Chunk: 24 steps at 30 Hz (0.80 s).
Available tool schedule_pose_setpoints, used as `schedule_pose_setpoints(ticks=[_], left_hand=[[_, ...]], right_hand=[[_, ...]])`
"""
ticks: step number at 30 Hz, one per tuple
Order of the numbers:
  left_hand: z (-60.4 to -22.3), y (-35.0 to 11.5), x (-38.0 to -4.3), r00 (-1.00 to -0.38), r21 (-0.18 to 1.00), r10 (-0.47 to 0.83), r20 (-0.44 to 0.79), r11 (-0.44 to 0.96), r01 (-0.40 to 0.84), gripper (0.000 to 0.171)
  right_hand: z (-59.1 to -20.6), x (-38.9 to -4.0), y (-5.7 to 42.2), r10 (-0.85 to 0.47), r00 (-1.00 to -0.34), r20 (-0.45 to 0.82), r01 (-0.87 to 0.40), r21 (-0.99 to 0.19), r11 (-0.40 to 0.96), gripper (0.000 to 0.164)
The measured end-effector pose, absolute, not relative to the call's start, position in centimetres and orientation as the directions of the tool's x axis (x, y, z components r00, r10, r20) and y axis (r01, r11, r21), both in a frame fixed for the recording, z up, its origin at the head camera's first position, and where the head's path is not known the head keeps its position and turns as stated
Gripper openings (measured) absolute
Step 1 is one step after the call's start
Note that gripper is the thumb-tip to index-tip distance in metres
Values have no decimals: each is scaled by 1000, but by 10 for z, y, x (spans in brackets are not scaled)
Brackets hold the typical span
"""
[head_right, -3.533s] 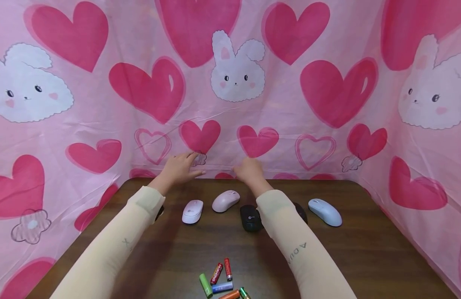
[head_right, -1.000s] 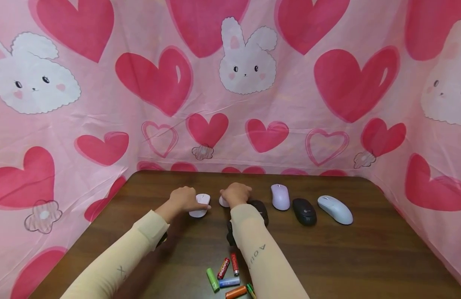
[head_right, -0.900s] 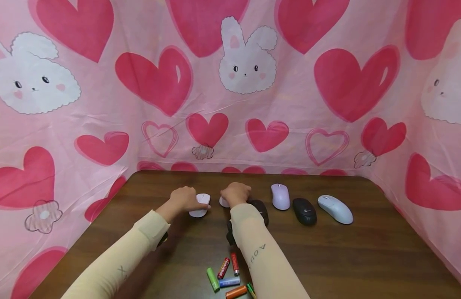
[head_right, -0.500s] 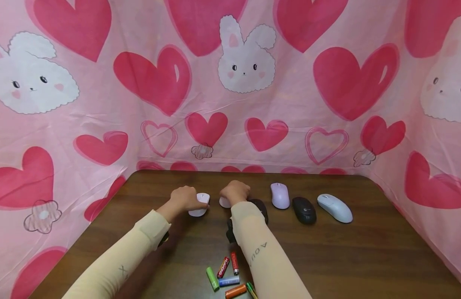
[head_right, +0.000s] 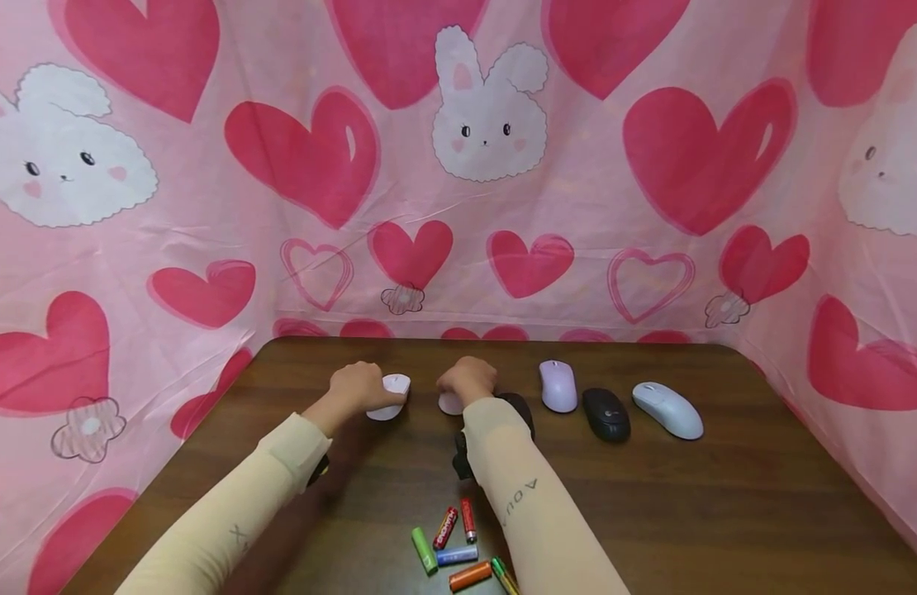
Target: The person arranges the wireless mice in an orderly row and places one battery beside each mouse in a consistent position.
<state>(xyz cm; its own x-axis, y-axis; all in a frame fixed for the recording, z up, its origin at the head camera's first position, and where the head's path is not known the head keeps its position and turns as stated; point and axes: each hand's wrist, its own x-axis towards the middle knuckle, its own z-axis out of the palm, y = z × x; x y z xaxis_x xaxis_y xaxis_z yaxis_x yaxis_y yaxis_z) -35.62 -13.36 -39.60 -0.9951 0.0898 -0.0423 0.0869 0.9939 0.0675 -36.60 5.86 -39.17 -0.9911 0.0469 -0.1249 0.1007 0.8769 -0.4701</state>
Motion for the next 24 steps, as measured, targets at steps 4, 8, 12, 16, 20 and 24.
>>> schedule_pose_setpoints(ticks=[4, 8, 12, 16, 20, 24], left_hand=[[-390, -141, -357, -997, 72, 74, -20, 995, 73, 59], [-387, -152, -358, -998, 74, 55, -18, 996, 53, 60], [-385, -165, -360, -999, 81, 33, -12, 996, 32, 60], [-383, -181, -361, -1000, 103, 2, -5, 995, 2, 59], [-385, -197, -361, -1000, 111, -20, -8, 994, -21, 59], [-388, -212, -361, -999, 114, -38, -24, 993, -40, 61]], right_hand=[[-392, -366, 59, 42, -991, -130, 101, -493, 864, 40], [-392, -367, 60, 39, -989, -141, 106, -506, 856, 42], [-391, -368, 61, 40, -987, -154, 115, -517, 848, 44], [-391, -369, 61, 40, -986, -161, 119, -519, 847, 45], [-392, -369, 62, 31, -985, -169, 117, -523, 844, 46], [-392, -368, 61, 24, -984, -179, 117, -530, 840, 46]])
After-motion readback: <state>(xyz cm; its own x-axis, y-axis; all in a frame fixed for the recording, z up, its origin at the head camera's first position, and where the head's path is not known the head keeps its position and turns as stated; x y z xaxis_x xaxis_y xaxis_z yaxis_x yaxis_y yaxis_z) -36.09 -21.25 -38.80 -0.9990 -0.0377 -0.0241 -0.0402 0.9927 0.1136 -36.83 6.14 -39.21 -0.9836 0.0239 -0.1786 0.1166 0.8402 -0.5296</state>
